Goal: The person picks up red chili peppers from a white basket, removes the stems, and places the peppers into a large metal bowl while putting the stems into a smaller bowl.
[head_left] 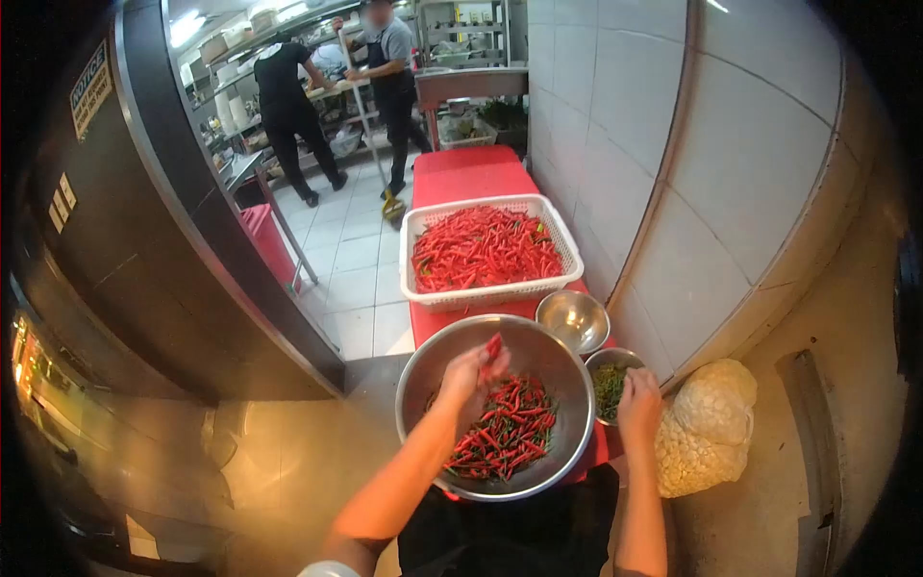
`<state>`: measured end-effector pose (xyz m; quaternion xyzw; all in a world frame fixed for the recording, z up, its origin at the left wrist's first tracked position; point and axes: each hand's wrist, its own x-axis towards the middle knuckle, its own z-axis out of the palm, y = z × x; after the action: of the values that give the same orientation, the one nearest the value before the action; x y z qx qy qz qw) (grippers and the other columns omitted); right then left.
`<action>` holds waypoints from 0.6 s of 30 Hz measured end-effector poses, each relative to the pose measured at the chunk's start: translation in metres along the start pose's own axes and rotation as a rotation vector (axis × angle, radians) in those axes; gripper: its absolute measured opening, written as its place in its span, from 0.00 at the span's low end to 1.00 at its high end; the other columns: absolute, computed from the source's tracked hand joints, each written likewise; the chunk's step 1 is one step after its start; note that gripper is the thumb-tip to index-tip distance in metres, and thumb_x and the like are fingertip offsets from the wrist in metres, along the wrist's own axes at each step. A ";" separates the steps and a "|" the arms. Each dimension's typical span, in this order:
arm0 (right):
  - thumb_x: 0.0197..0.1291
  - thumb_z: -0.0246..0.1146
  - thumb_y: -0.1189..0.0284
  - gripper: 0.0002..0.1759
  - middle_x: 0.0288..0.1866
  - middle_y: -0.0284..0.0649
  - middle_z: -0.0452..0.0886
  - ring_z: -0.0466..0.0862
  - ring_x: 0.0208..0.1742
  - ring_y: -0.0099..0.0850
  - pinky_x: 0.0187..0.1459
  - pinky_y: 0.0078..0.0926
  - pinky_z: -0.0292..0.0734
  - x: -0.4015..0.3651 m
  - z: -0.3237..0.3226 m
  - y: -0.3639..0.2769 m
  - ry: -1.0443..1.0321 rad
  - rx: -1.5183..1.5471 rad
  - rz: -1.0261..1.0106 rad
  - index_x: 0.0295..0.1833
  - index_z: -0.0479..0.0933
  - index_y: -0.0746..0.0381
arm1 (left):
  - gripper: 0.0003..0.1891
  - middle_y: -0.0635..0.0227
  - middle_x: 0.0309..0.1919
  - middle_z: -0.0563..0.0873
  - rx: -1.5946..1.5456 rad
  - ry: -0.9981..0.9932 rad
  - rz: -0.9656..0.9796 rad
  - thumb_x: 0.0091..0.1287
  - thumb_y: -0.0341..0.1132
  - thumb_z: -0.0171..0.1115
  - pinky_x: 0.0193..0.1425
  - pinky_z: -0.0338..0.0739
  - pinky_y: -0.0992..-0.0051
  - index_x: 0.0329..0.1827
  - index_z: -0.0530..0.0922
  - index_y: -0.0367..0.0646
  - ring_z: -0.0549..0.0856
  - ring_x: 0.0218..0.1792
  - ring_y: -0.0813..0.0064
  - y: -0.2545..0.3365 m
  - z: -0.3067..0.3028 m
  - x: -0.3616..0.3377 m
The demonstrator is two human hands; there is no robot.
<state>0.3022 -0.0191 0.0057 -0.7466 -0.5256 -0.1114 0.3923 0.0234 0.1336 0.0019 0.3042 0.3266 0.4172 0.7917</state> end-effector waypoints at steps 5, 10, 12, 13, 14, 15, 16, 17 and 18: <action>0.65 0.62 0.78 0.08 0.46 0.50 0.84 0.84 0.49 0.49 0.52 0.41 0.79 -0.027 -0.021 -0.029 0.021 0.175 0.062 0.45 0.83 0.71 | 0.28 0.41 0.64 0.72 -0.280 0.125 0.059 0.78 0.41 0.54 0.70 0.76 0.48 0.69 0.60 0.25 0.77 0.63 0.42 0.087 0.084 0.156; 0.64 0.63 0.81 0.06 0.42 0.49 0.85 0.86 0.43 0.43 0.47 0.36 0.80 -0.060 -0.039 -0.028 0.042 0.324 0.195 0.44 0.83 0.72 | 0.31 0.47 0.65 0.77 0.216 0.222 0.094 0.77 0.50 0.57 0.60 0.81 0.58 0.73 0.66 0.37 0.82 0.59 0.55 0.083 0.072 0.147; 0.64 0.63 0.83 0.06 0.41 0.48 0.85 0.87 0.42 0.39 0.45 0.32 0.81 -0.064 -0.046 -0.040 -0.003 0.435 0.302 0.44 0.83 0.72 | 0.25 0.52 0.59 0.82 0.449 0.092 0.228 0.77 0.47 0.57 0.55 0.81 0.65 0.69 0.72 0.38 0.85 0.53 0.63 0.077 0.044 0.105; 0.64 0.63 0.83 0.06 0.41 0.47 0.85 0.87 0.42 0.38 0.45 0.31 0.81 -0.064 -0.047 -0.047 -0.006 0.449 0.284 0.44 0.83 0.72 | 0.23 0.55 0.56 0.85 0.557 0.018 0.285 0.77 0.46 0.58 0.53 0.81 0.69 0.66 0.75 0.39 0.86 0.50 0.67 0.070 0.024 0.087; 0.64 0.63 0.83 0.06 0.41 0.48 0.85 0.86 0.42 0.39 0.45 0.31 0.81 -0.059 -0.046 -0.057 -0.042 0.447 0.230 0.45 0.83 0.72 | 0.15 0.60 0.44 0.89 0.620 -0.020 0.336 0.77 0.41 0.59 0.46 0.80 0.76 0.54 0.83 0.40 0.87 0.41 0.76 0.063 0.004 0.070; 0.64 0.63 0.83 0.06 0.41 0.48 0.85 0.86 0.41 0.39 0.45 0.31 0.81 -0.051 -0.045 -0.071 -0.068 0.449 0.169 0.45 0.83 0.71 | 0.13 0.61 0.41 0.89 0.846 -0.034 0.293 0.75 0.40 0.60 0.45 0.80 0.75 0.50 0.84 0.39 0.87 0.39 0.76 0.063 -0.010 0.045; 0.62 0.64 0.82 0.06 0.42 0.48 0.86 0.87 0.43 0.43 0.46 0.35 0.81 -0.040 -0.046 -0.089 -0.071 0.413 0.027 0.43 0.83 0.70 | 0.12 0.62 0.38 0.90 1.071 -0.055 0.246 0.74 0.39 0.61 0.44 0.81 0.74 0.46 0.85 0.39 0.87 0.38 0.76 0.065 -0.017 0.011; 0.61 0.64 0.81 0.05 0.42 0.48 0.86 0.87 0.44 0.44 0.46 0.36 0.81 -0.035 -0.038 -0.096 -0.196 0.427 -0.028 0.42 0.83 0.69 | 0.12 0.63 0.35 0.90 1.297 -0.081 0.208 0.73 0.38 0.63 0.42 0.81 0.73 0.42 0.86 0.38 0.87 0.36 0.76 0.065 -0.024 -0.016; 0.59 0.65 0.80 0.05 0.43 0.48 0.86 0.87 0.45 0.45 0.47 0.38 0.81 -0.031 -0.029 -0.101 -0.314 0.441 -0.087 0.41 0.83 0.68 | 0.11 0.62 0.32 0.90 1.379 -0.172 0.300 0.70 0.37 0.65 0.42 0.81 0.70 0.39 0.87 0.38 0.88 0.35 0.72 0.054 -0.038 -0.035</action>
<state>0.2077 -0.0465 0.0544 -0.6282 -0.6230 0.1061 0.4538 -0.0463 0.1363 0.0291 0.8095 0.4071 0.1941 0.3758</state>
